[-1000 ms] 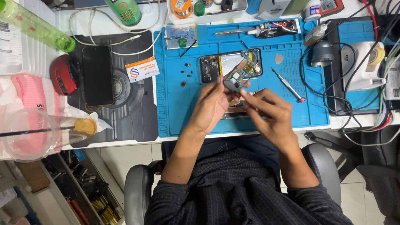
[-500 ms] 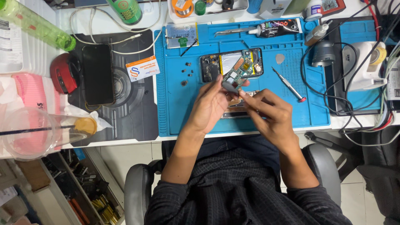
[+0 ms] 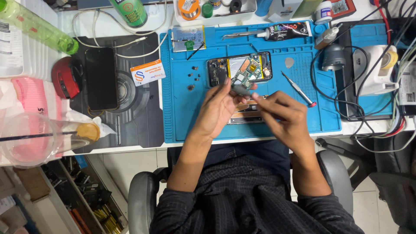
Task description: The person cleans a small circuit board using a brush, repeatedly brushing its surface and edges. The person holds the board in one hand and uses the brush with the other, turning the board to access different areas.
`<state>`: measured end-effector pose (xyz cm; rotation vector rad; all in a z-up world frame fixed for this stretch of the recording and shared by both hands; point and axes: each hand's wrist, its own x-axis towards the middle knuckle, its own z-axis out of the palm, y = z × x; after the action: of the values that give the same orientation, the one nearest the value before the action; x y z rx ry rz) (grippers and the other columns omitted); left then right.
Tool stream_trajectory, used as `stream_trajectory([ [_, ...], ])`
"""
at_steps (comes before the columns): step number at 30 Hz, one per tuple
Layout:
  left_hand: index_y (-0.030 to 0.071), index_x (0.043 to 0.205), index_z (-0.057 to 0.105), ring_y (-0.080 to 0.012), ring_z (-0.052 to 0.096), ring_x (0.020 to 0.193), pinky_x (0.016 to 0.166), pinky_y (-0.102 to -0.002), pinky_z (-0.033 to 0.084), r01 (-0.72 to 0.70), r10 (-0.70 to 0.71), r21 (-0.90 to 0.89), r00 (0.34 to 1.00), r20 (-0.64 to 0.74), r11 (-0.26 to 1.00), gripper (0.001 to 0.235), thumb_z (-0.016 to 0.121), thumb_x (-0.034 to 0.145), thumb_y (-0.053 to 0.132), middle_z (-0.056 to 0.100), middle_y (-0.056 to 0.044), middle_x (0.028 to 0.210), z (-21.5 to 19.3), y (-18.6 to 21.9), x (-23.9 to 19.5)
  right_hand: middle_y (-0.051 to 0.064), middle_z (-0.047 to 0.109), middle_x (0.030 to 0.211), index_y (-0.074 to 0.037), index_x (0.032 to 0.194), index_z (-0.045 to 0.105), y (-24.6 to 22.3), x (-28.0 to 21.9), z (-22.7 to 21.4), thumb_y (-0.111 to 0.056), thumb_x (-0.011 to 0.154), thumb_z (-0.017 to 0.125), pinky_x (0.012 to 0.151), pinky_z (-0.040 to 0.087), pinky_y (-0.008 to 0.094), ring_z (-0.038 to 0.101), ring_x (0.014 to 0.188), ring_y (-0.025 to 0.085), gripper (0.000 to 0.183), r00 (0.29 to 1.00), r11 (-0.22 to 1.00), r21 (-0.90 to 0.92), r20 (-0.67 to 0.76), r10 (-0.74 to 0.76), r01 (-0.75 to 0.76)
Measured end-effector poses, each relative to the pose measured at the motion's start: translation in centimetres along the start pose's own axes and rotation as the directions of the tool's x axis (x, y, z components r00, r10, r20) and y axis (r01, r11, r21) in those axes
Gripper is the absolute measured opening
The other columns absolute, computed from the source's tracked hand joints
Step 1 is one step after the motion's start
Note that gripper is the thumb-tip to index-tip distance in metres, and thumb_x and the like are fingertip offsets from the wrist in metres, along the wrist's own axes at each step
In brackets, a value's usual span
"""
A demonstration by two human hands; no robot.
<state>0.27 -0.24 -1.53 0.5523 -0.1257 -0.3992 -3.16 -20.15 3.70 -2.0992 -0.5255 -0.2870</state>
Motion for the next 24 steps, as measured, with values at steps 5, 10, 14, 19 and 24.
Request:
stream_trajectory([
  [5, -0.005, 0.141, 0.056, -0.0193, 0.062, 0.099, 0.093, -0.034, 0.051, 0.017, -0.017, 0.031, 1.0, -0.009, 0.999, 0.043, 0.045, 0.116, 0.028, 0.07, -0.021, 0.124, -0.1, 0.4, -0.2, 0.005, 0.065, 0.089, -0.004, 0.13, 0.074, 1.5, 0.3, -0.3, 0.01, 0.098, 0.073, 0.064, 0.045, 0.022, 0.059, 0.072, 0.009, 0.035, 0.969, 0.996, 0.007, -0.229, 0.093, -0.094],
  [10, -0.009, 0.134, 0.057, -0.0161, 0.059, 0.098, 0.091, -0.031, 0.052, 0.014, -0.021, 0.352, 1.0, 0.017, 0.936, 0.042, 0.045, 0.118, 0.028, 0.072, -0.02, 0.123, -0.4, 1.3, -0.1, 0.003, 0.068, 0.101, 0.0, 0.143, 0.064, 2.8, 2.0, -0.9, -0.003, 0.108, 0.072, 0.075, 0.047, 0.019, 0.058, 0.084, 0.005, 0.036, 0.913, 0.933, 0.326, -0.313, 0.26, -0.154],
  [14, 0.001, 0.149, 0.058, -0.0135, 0.06, 0.101, 0.084, -0.028, 0.054, -0.11, 0.039, 0.793, 0.993, 0.108, 0.599, 0.043, 0.059, 0.111, 0.021, 0.065, -0.013, 0.121, -0.1, 2.6, -0.5, 0.005, 0.073, 0.103, 0.0, 0.136, 0.064, 2.8, 3.5, -1.7, -0.011, 0.101, 0.07, 0.067, 0.049, 0.02, 0.063, 0.085, 0.006, 0.037, 0.944, 0.87, 0.383, 0.013, 0.33, -0.31],
  [19, 0.006, 0.145, 0.058, -0.0157, 0.067, 0.104, 0.089, -0.029, 0.058, -0.269, 0.104, 0.901, 0.963, 0.248, 0.341, 0.052, 0.076, 0.098, 0.021, 0.069, -0.008, 0.123, 1.4, 5.3, 0.0, 0.009, 0.076, 0.096, 0.001, 0.121, 0.076, 3.1, 5.5, -2.3, -0.015, 0.098, 0.078, 0.076, 0.054, 0.025, 0.065, 0.085, 0.01, 0.028, 0.928, 0.921, 0.217, 0.264, 0.265, -0.324],
  [24, 0.006, 0.139, 0.062, -0.0205, 0.064, 0.095, 0.085, -0.033, 0.056, -0.267, 0.066, 0.96, 0.963, 0.262, 0.085, 0.06, 0.085, 0.087, 0.022, 0.071, -0.008, 0.122, 2.2, 7.4, -0.2, 0.008, 0.075, 0.104, 0.001, 0.113, 0.075, 2.5, 6.9, -3.6, -0.015, 0.08, 0.09, 0.089, 0.056, 0.031, 0.069, 0.099, 0.015, 0.04, 0.912, 0.989, 0.15, 0.408, -0.048, -0.015],
])
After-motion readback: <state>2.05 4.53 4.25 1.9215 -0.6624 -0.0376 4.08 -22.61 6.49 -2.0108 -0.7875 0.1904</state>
